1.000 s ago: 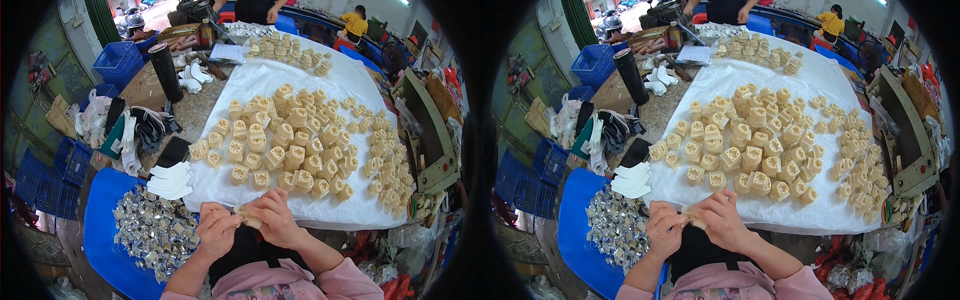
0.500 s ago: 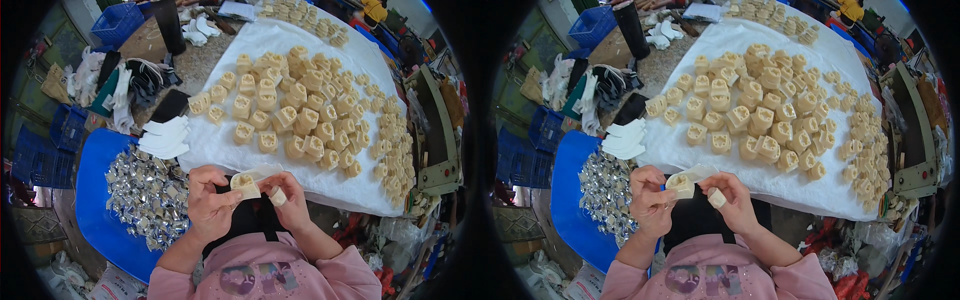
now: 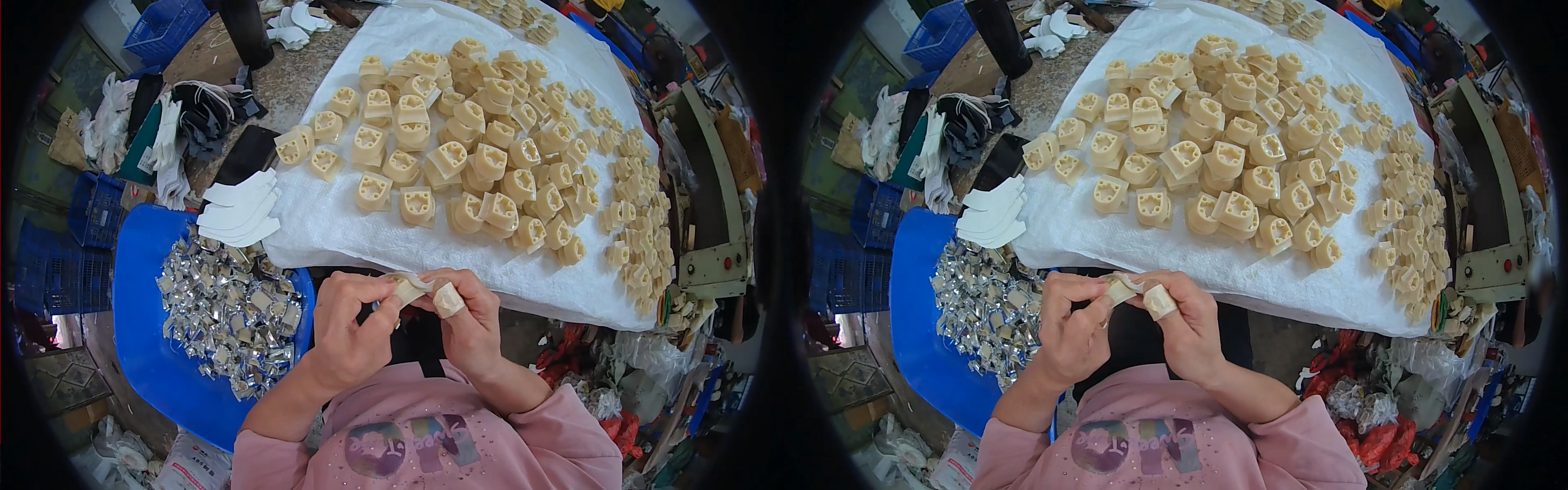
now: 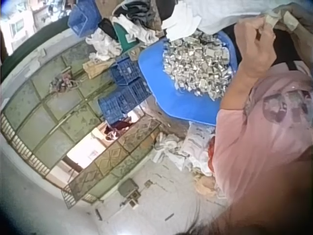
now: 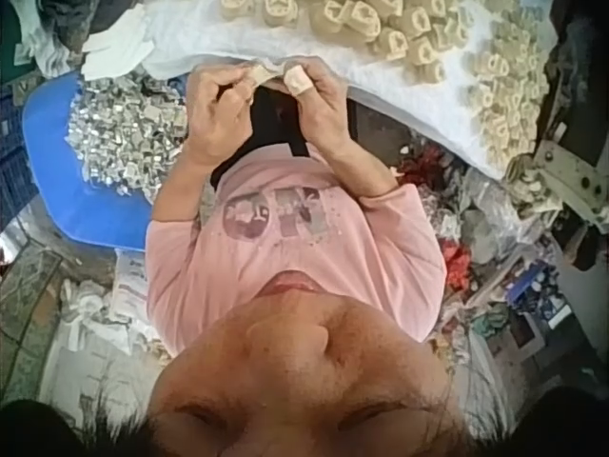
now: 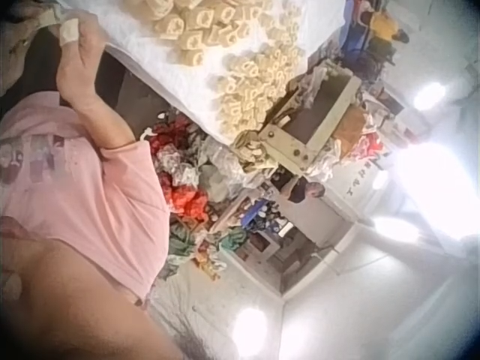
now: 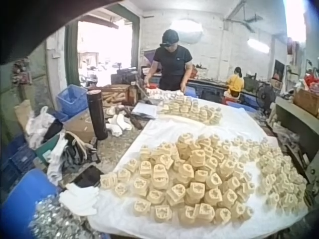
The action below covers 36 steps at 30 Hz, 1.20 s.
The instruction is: The person is manually assembling or finishing small beige molded shoe components by inserting white structural inserts.
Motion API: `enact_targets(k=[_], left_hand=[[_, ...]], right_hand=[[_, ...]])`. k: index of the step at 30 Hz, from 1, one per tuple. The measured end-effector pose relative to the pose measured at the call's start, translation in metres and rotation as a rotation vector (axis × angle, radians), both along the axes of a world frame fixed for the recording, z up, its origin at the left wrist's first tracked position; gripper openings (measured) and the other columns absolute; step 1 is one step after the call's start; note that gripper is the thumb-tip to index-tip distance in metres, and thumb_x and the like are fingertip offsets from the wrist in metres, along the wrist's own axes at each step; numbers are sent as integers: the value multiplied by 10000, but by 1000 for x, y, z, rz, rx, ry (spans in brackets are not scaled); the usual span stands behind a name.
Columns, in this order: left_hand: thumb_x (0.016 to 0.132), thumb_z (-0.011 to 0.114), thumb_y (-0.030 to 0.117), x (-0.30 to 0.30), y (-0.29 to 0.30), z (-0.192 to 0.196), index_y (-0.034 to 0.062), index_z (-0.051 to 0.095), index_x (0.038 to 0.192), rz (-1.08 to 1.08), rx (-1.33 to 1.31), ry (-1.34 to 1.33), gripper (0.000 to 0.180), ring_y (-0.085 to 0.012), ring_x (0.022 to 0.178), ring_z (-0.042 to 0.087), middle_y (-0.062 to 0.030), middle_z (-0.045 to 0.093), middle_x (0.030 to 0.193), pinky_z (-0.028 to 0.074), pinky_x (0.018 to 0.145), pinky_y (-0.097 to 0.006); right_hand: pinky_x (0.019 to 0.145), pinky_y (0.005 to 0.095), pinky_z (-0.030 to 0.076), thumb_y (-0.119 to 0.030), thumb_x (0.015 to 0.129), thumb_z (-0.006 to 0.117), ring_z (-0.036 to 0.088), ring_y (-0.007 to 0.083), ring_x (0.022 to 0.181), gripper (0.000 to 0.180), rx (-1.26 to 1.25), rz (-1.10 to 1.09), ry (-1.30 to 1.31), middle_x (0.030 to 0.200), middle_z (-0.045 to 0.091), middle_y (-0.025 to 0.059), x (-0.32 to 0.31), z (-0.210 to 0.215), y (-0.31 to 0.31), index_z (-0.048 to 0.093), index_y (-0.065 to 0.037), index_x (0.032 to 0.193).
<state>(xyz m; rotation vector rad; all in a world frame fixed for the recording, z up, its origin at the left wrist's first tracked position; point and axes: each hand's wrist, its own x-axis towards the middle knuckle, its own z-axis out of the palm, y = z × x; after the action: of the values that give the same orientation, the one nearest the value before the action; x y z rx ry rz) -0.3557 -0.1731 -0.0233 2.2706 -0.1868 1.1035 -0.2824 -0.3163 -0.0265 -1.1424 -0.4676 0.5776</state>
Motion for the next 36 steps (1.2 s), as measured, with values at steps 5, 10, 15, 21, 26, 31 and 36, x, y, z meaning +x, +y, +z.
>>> enact_targets(k=[5,10,15,21,26,31,36], left_hand=[[644,666,-58,1,-2,6,-16,577,851,80,88,74,229,-245,695,537,-124,552,881,402,552,-327],[707,624,-140,-2,5,3,20,543,842,-3,-221,229,225,-257,774,569,-140,572,905,462,644,-316],[705,623,-143,-2,4,-7,21,496,782,-223,-519,156,222,-269,834,611,-131,596,923,505,712,-328],[665,616,-158,1,7,-2,5,478,748,-340,-322,158,229,-272,822,613,-129,601,936,506,695,-337],[672,618,-154,1,5,-5,-8,511,769,-252,-327,213,205,-269,793,605,-140,603,944,494,686,-327],[791,632,-89,-1,-10,-4,-20,578,908,-71,-1091,257,147,-159,859,616,-120,633,960,502,763,-286],[813,664,-38,4,-9,-8,-37,599,929,-180,-1183,259,133,-152,921,611,-136,636,1017,497,819,-280]], right_hand=[[780,291,506,-97,951,473,615,162,936,205,-204,23,-209,1037,643,123,9,9,7,585,23,1074],[735,293,490,-183,959,476,616,152,909,252,-290,199,-238,972,653,92,31,11,2,598,3,1077],[903,328,490,-82,860,642,597,181,999,350,-81,518,74,1083,598,117,57,-2,2,521,22,1171],[874,322,501,-26,788,710,600,166,974,437,-107,618,47,1055,608,109,64,-1,5,522,8,1181],[826,290,504,-71,848,656,604,145,955,416,-157,567,100,1029,639,108,59,-2,9,497,-4,1227],[820,287,481,-175,959,504,609,158,947,399,-74,270,-182,1075,647,106,52,-14,14,426,-35,1325],[915,322,380,-99,908,552,462,194,1057,142,42,283,-240,1045,529,54,44,-9,15,563,-63,1045]])
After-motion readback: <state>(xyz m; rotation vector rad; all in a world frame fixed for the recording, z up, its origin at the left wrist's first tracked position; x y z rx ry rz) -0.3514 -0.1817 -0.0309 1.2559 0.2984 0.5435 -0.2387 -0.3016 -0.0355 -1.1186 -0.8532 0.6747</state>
